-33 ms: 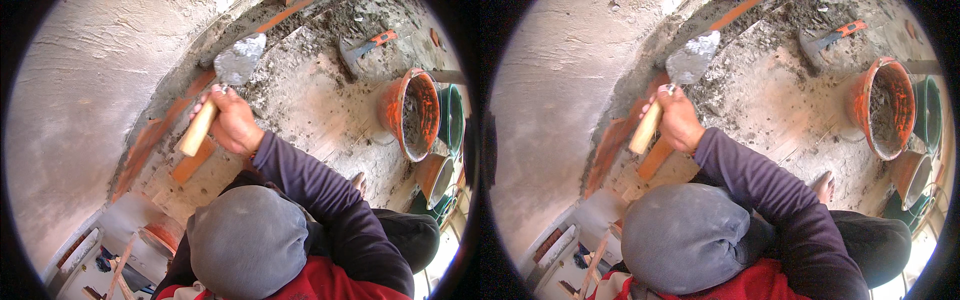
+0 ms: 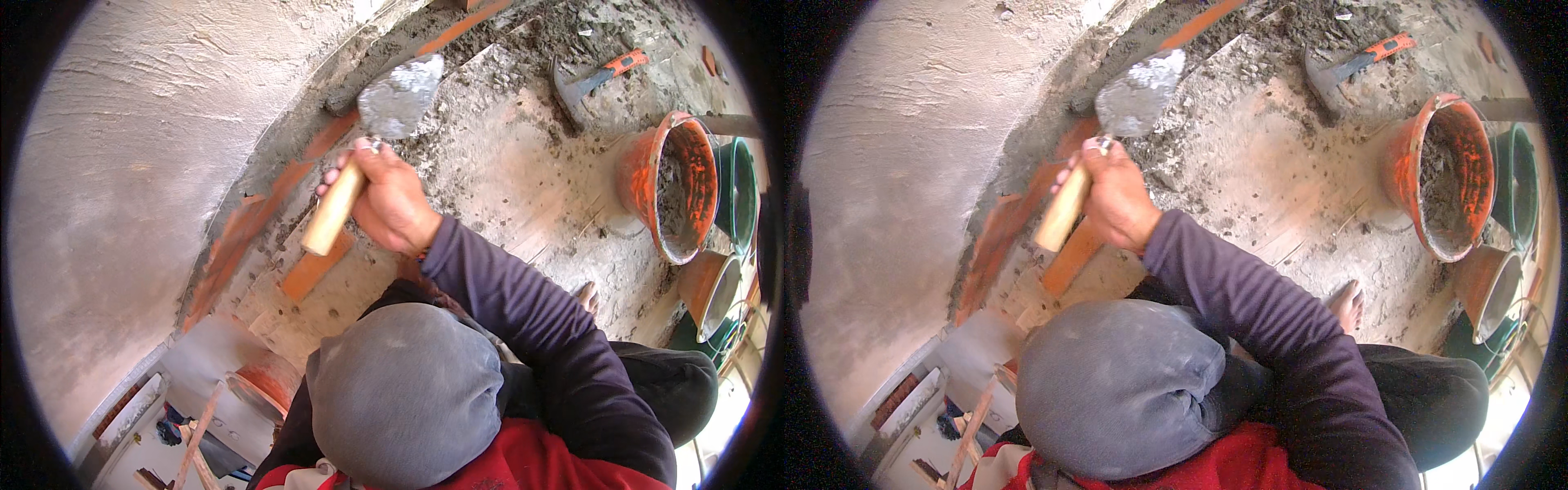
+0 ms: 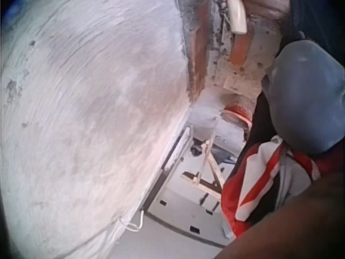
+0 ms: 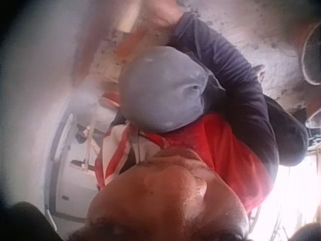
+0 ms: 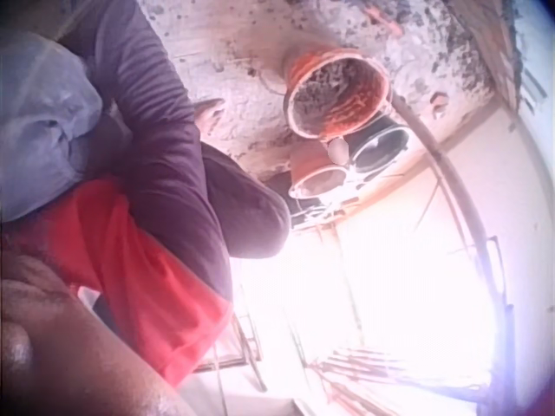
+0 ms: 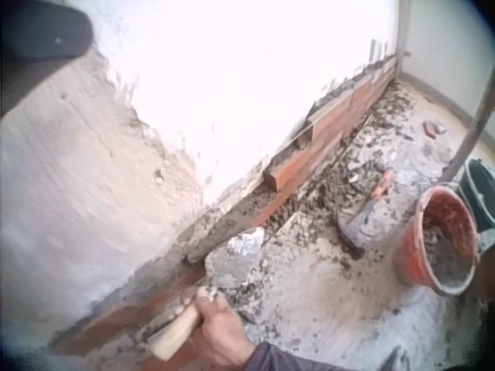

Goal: The person applies mortar to tiles with a trowel, places the tiles onto a wall, and taps them into position with a hammer.

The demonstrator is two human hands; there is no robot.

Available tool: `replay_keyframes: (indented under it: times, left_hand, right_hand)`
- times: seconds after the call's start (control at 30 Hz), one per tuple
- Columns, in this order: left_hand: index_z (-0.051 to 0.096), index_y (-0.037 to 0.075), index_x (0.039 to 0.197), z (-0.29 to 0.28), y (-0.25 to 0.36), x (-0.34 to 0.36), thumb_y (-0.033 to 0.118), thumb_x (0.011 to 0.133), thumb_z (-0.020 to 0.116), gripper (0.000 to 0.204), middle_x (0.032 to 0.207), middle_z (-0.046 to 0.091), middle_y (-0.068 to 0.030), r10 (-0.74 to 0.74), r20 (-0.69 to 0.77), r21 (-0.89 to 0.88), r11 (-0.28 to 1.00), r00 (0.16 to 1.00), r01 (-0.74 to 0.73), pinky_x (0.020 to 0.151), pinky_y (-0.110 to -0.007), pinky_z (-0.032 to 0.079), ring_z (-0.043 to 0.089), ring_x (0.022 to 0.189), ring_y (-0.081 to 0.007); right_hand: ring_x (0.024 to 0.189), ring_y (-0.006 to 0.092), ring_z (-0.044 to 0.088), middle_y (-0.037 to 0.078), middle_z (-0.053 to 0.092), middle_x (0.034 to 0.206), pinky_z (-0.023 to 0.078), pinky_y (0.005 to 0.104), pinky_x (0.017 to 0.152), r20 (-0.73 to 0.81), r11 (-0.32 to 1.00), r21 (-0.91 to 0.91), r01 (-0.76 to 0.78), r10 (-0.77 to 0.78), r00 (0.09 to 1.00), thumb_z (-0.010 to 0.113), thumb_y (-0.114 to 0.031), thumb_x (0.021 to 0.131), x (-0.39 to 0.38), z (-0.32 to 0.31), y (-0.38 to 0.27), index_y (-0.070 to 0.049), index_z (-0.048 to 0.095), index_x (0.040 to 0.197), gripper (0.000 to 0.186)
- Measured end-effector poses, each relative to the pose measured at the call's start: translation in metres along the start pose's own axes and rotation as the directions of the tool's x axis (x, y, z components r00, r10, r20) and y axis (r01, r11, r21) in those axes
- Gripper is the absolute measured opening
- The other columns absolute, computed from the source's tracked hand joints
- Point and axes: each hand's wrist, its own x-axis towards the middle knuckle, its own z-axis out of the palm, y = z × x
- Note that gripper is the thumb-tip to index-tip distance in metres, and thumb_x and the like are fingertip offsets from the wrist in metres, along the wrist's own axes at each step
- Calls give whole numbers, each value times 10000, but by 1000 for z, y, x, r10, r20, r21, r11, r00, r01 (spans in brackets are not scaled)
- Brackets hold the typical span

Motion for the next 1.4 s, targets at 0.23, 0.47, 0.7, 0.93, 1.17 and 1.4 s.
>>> replay_keyframes:
  times: [0.23, 0.47, 0.7, 0.93, 1.17, 1.4]
  left_hand:
    - [526, 14, 1147, 5, 11, 6, 366, 808, 669, 509, 1200, 524, -197, -20, -44, -14, 1000, 999, 20, 921, -542, 414, 499, 1088, -390]
    - [512, 4, 1219, 29, -2, -11, 402, 831, 639, 570, 1245, 507, -231, -91, 105, 62, 994, 990, 85, 942, -553, 403, 492, 1123, -422]
    - [504, 1, 1273, 34, -4, -12, 413, 805, 653, 641, 1242, 504, -248, -144, 52, -84, 985, 988, 148, 974, -573, 385, 466, 1144, -463]
    - [581, 26, 1060, 21, 15, 1, 277, 736, 709, 429, 1134, 533, -189, -85, -96, -113, 991, 992, 74, 948, -529, 423, 469, 1088, -395]
    - [571, 31, 1048, 30, 10, -6, 255, 748, 695, 395, 1146, 523, -187, -52, -44, -47, 998, 998, 50, 925, -540, 414, 464, 1068, -395]
    - [560, 32, 1042, 28, 18, -4, 266, 769, 676, 378, 1130, 524, -184, -139, -144, -75, 989, 980, 129, 920, -548, 400, 466, 1057, -396]
  right_hand:
    - [697, 155, 585, 40, 564, 816, 519, 319, 624, -38, 626, -774, 91, -190, 981, 527, -162, 1013, -41, -66, -45, -60, 442, 1115, 168]
    - [649, 177, 566, 102, 580, 765, 450, 328, 568, 281, 156, -887, 435, -565, 776, 627, -91, 935, -37, -86, -8, -35, 503, 1029, 166]
    - [648, 128, 547, 67, 580, 745, 451, 310, 555, 126, 397, -853, 339, -473, 872, 599, -90, 951, -11, -83, 0, -41, 476, 964, 134]
    - [587, 201, 599, 105, 576, 617, 472, 376, 541, -8, -46, -999, -22, -285, 958, 559, -250, 987, -42, -111, -77, 1, 548, 915, 262]
    - [687, 449, 607, 271, 599, 728, 472, 497, 661, 176, -380, -907, 183, 53, 983, 536, -316, 975, -32, -58, -95, 50, 605, 863, 389]
    - [741, 470, 656, 293, 647, 762, 540, 532, 705, 168, -696, -706, 131, 15, 986, 515, -289, 958, -18, -30, -146, 52, 630, 811, 389]
